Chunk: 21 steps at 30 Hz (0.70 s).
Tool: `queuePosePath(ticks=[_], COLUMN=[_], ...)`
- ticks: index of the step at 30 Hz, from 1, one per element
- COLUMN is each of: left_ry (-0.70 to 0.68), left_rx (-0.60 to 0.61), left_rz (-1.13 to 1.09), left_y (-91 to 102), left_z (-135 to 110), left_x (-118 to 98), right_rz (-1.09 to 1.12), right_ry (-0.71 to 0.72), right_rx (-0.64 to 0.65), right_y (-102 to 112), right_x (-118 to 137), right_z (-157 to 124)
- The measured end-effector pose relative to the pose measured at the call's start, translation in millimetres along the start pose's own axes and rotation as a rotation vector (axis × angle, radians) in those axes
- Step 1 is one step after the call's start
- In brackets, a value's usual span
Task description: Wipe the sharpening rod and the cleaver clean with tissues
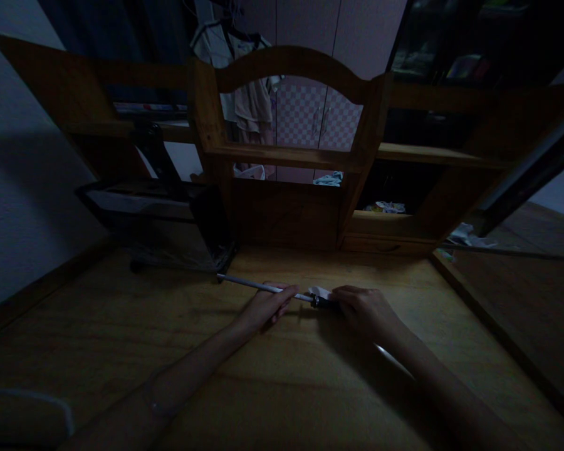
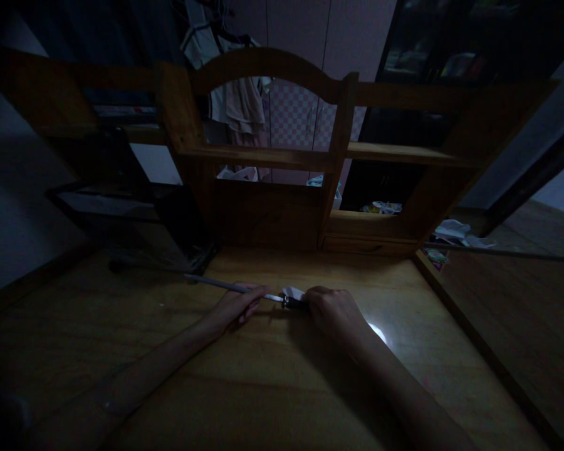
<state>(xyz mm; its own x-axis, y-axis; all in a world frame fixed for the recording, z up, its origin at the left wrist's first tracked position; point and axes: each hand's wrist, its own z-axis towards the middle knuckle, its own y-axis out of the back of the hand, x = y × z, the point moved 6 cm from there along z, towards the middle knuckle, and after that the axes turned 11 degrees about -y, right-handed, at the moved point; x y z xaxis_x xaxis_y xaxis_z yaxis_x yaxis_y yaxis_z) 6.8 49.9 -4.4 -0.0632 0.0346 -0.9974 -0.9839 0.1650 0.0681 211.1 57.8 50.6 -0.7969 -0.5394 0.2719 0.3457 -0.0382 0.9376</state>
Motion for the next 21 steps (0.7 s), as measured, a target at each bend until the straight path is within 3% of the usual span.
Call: queuePosePath(ticks=[7, 13, 21], left_ry=[-0.011, -0.009, 0.006], left_rx=[-0.001, 0.021, 0.016], left_rz=[-0.003, -0.009, 0.005], left_y=[-0.7, -1.2, -0.1], left_z=[1.5, 1.7, 0.6], left_x=[-0.6, 0.4, 0.2], right_rz=[0.236, 0.221, 0.188], right_ry=[-0.033, 0.129, 0.097], right_rx=[-0.195, -0.063, -0.019], right_y=[12.9, 3.4, 5.9], right_x=[5.8, 21.2, 21.2], right_z=[-5.1, -9.3, -6.6])
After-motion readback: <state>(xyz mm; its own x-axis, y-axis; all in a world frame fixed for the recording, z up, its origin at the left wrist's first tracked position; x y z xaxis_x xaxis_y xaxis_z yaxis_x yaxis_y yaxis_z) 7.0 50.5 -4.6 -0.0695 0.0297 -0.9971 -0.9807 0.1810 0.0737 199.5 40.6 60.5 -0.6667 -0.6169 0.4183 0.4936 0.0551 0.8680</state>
